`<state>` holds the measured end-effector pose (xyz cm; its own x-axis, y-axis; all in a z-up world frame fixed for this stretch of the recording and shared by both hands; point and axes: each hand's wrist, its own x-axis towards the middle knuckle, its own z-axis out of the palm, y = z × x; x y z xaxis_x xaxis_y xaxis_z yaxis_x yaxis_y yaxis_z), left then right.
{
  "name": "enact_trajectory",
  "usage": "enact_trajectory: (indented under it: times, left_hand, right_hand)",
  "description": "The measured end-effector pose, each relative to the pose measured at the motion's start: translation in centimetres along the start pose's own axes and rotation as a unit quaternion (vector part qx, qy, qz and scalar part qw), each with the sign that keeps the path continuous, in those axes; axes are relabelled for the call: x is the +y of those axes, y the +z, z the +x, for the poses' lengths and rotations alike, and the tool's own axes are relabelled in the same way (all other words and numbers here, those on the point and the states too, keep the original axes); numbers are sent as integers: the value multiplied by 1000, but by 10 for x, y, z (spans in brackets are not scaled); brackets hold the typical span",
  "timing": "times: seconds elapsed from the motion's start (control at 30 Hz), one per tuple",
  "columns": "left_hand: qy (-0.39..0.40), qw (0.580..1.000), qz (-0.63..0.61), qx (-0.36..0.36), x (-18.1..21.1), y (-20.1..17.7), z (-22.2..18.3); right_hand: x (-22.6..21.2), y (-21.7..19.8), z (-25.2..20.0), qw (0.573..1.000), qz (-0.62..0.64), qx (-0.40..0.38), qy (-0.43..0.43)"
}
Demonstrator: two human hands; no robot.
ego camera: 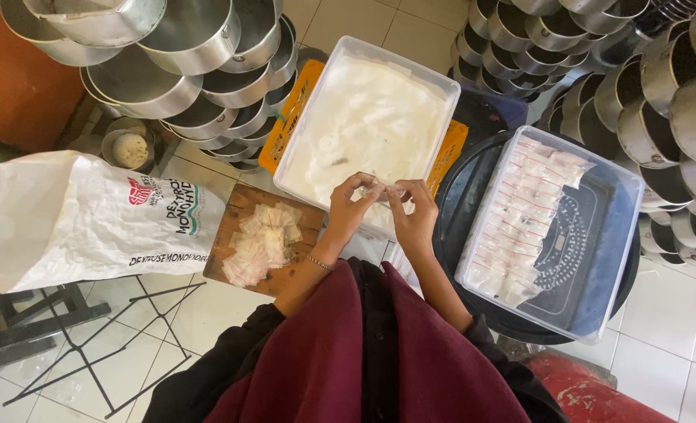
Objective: The person scoops white powder from a container into small plastic bags by hand and with a spoon, then seals the bags and places them into a larger bin.
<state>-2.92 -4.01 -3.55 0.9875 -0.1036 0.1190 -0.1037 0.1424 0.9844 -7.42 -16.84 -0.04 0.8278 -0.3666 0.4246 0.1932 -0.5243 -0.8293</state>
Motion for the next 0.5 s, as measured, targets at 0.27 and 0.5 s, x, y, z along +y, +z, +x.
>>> enact_trajectory:
  times: [0.27,0.5]
  left_hand:
    - [-48,997,-47,-23,18,0,1]
    - [-50,997,-50,-9,19,1,2]
  right_hand:
    - [-2,-4,0,999,23,-7,25]
    - [12,-5,-5,996,53,-12,75]
